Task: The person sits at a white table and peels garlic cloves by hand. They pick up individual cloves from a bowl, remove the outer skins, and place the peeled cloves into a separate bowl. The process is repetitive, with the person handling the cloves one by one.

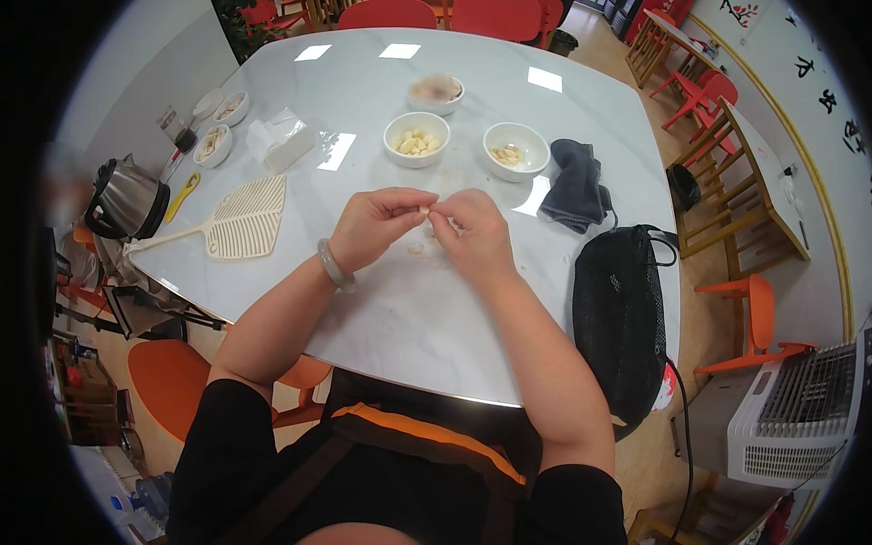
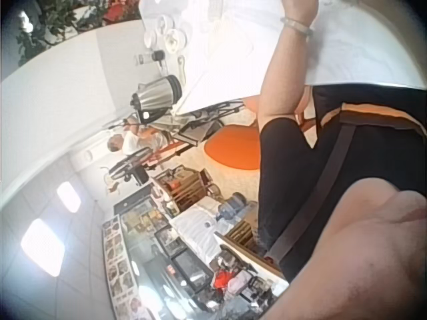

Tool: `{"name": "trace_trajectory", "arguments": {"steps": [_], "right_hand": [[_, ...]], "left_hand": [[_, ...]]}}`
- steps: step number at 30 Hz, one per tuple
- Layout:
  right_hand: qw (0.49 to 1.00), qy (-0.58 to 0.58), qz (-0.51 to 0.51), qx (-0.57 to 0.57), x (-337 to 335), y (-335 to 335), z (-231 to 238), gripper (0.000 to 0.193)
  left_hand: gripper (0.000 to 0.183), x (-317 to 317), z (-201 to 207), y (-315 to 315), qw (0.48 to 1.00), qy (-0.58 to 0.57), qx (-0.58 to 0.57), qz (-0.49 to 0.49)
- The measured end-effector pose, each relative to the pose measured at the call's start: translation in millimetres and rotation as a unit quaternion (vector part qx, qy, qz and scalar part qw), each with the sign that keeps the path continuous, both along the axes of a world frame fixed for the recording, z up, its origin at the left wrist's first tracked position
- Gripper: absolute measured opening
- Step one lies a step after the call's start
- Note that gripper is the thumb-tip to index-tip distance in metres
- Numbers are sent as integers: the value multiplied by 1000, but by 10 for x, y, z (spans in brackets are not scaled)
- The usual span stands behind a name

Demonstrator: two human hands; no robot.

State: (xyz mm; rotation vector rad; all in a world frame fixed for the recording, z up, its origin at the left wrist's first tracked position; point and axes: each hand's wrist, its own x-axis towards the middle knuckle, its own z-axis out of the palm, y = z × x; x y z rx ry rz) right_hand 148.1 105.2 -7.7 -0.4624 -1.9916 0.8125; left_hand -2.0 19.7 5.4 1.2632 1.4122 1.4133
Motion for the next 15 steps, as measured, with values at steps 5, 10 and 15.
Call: {"name": "trace_trajectory", "arguments": {"steps": [5,10,15], "right_hand": [[999,0,4,35,-5,7,-9,7],[1000,-7,-1,12,-6,-13,-6,6],[1000,-19,0,-18,7,-36,35,7]], "left_hand": [[39,33,0,2,1000,-30,8,-3],[39,27,4,-1,1000,-22,6,-10],[40,33,-13,0,1000,-23,4,-6]]}}
